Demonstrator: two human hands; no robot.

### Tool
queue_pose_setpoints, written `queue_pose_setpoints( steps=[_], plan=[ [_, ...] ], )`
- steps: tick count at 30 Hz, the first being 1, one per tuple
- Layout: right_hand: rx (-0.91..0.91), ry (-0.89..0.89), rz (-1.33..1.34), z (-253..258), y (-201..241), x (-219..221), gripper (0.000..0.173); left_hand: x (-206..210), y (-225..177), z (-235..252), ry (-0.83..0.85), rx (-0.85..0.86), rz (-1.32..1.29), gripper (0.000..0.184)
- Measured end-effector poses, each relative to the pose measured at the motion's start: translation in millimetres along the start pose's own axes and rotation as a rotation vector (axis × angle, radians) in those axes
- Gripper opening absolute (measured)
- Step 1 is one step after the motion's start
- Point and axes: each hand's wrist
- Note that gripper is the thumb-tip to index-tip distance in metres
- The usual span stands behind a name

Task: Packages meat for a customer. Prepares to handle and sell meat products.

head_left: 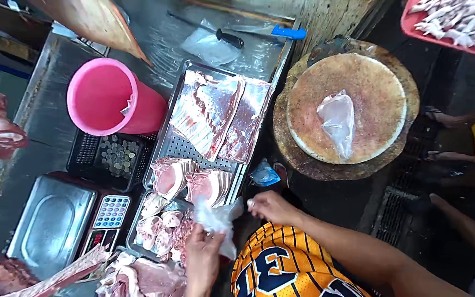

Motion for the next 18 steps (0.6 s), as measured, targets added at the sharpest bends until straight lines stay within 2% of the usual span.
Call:
queue_pose_setpoints(
  steps=[2,3,5,8,11,12,13,15,18],
  plan=[
    [-0.061,0.202,0.131,-23,27,3,0.044,35,9,3,0.140,-0.054,-0.017,0.043],
    [-0.087,0.216,0.147,-29,33,3,0.041,48,13,2,0.201,-0.085,-0.037,0.047],
    [-0.094,0.086,0.146,-35,32,-6,0.029,62,14,1,0.257,-0.157,-0.184,0.046],
    [-0.039,-0.103,-0.008,-44,8,-46,0.024,47,20,17,0.091,-0.193,-0.505,0.032],
    [0.004,-0.082,0.006,-46,-28,-85,0.029,35,12,48,-0.096,-0.221,-0.574,0.022],
    [0.000,-0.132,0.003,-45,-32,-96,0.030,35,8,53,-0.094,-0.233,-0.545,0.017],
    [0.043,-0.257,-0.113,-45,-29,-109,0.037,38,3,57,-0.073,-0.237,-0.501,0.014],
    [0.222,-0.560,-0.470,-43,-10,-144,0.064,46,-6,60,-0.013,-0.200,-0.395,0.016],
    [0.398,-0.882,-0.688,-27,8,-217,0.070,56,-17,64,0.020,-0.139,-0.355,0.023]
  ],
)
Point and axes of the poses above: each hand's wrist, its own z-axis towards the middle knuckle, its own x-axis out of the palm, y = z × x, and after that the axes turned 6 degrees about x, right-handed
